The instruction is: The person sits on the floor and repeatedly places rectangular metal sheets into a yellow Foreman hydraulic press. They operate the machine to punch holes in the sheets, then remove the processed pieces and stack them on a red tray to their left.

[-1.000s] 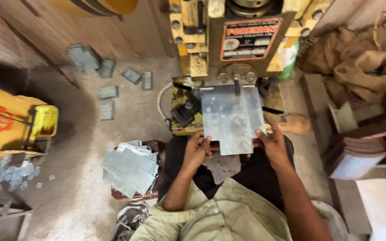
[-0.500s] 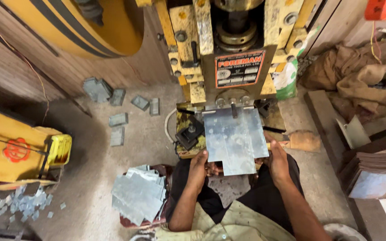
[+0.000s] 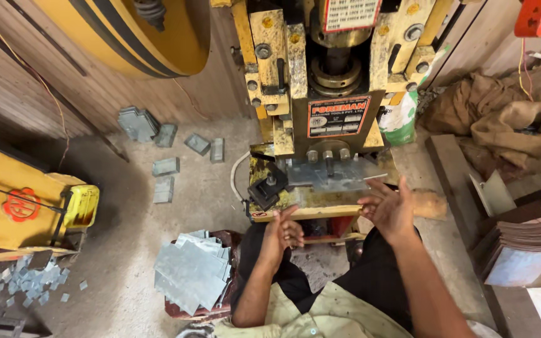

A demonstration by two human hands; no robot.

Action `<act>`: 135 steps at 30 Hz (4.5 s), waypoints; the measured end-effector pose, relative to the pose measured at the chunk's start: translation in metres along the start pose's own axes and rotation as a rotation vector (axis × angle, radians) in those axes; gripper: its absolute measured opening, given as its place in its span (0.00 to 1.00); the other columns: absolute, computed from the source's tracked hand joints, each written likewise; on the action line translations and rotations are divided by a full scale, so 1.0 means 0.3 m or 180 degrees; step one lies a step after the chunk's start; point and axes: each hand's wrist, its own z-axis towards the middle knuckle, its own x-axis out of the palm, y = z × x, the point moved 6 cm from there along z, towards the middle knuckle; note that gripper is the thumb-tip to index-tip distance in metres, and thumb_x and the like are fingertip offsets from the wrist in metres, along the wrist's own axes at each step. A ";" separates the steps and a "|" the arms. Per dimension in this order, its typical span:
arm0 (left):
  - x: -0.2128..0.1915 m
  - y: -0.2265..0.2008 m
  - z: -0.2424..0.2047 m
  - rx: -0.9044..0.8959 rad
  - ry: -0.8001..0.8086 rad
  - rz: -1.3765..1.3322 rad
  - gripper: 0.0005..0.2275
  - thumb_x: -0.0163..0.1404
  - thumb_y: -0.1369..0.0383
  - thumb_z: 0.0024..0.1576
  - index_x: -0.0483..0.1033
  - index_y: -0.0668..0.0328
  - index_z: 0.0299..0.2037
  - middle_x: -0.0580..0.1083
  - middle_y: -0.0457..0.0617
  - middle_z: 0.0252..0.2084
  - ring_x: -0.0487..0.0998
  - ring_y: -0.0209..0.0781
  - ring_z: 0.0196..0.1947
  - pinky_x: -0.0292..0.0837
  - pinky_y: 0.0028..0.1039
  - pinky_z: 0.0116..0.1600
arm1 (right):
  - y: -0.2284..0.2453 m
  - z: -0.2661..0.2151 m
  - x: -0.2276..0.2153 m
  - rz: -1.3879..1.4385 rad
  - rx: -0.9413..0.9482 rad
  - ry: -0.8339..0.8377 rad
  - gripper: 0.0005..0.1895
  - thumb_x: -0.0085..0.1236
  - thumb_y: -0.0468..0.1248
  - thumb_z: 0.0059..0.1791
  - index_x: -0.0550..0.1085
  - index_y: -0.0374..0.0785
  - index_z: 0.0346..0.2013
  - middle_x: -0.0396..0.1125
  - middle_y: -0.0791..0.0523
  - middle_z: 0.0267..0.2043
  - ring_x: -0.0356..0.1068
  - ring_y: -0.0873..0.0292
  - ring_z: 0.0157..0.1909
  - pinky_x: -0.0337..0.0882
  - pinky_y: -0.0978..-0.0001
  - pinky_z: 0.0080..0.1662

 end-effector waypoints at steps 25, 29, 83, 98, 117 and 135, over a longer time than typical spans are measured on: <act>0.088 0.214 0.114 0.0197 -0.0583 -0.0190 0.20 0.53 0.79 0.60 0.69 0.68 0.64 0.75 0.54 0.58 0.76 0.43 0.56 0.71 0.34 0.61 | 0.130 -0.415 -0.053 -0.2399 -0.1838 -0.0459 0.16 0.50 0.41 0.61 0.76 0.28 0.50 0.73 0.52 0.42 0.71 0.59 0.45 0.71 0.65 0.51; 0.127 0.123 0.081 0.0052 -0.0679 -0.0665 0.21 0.52 0.72 0.59 0.67 0.65 0.63 0.74 0.53 0.56 0.78 0.44 0.52 0.76 0.38 0.51 | 0.043 -0.233 -0.079 -0.1794 -0.0582 -0.0321 0.25 0.48 0.39 0.54 0.62 0.43 0.68 0.71 0.59 0.40 0.72 0.61 0.36 0.73 0.68 0.40; 0.195 0.018 0.001 -0.0253 0.0329 0.0555 0.28 0.34 0.45 0.64 0.59 0.52 0.69 0.79 0.53 0.39 0.79 0.36 0.24 0.75 0.24 0.27 | -0.129 -0.110 0.010 -0.0277 -0.0950 -0.0611 0.22 0.52 0.32 0.51 0.61 0.44 0.59 0.67 0.52 0.49 0.73 0.53 0.44 0.76 0.57 0.47; 0.081 0.058 0.112 0.0424 -0.0586 0.0096 0.14 0.46 0.68 0.66 0.62 0.61 0.59 0.78 0.54 0.32 0.76 0.36 0.21 0.72 0.23 0.25 | -0.295 -0.075 0.098 -0.1014 -0.0417 -0.0291 0.15 0.52 0.41 0.57 0.75 0.30 0.42 0.77 0.48 0.40 0.78 0.56 0.40 0.75 0.67 0.40; 0.292 0.177 0.371 -0.0923 0.0056 -0.0585 0.22 0.47 0.49 0.66 0.71 0.65 0.37 0.71 0.47 0.22 0.69 0.36 0.14 0.59 0.21 0.17 | -0.293 -0.071 -0.031 -0.0397 -0.0311 -0.0175 0.30 0.37 0.58 0.58 0.67 0.38 0.61 0.72 0.51 0.39 0.73 0.56 0.38 0.72 0.63 0.42; 0.174 -0.137 -0.002 -0.0290 0.0167 -0.0650 0.33 0.43 0.46 0.55 0.57 0.59 0.65 0.77 0.48 0.45 0.83 0.40 0.34 0.81 0.30 0.37 | -0.024 -0.142 0.139 -0.0187 -0.0549 -0.0367 0.42 0.55 0.36 0.48 0.47 0.53 0.73 0.61 0.46 0.60 0.68 0.41 0.50 0.72 0.43 0.44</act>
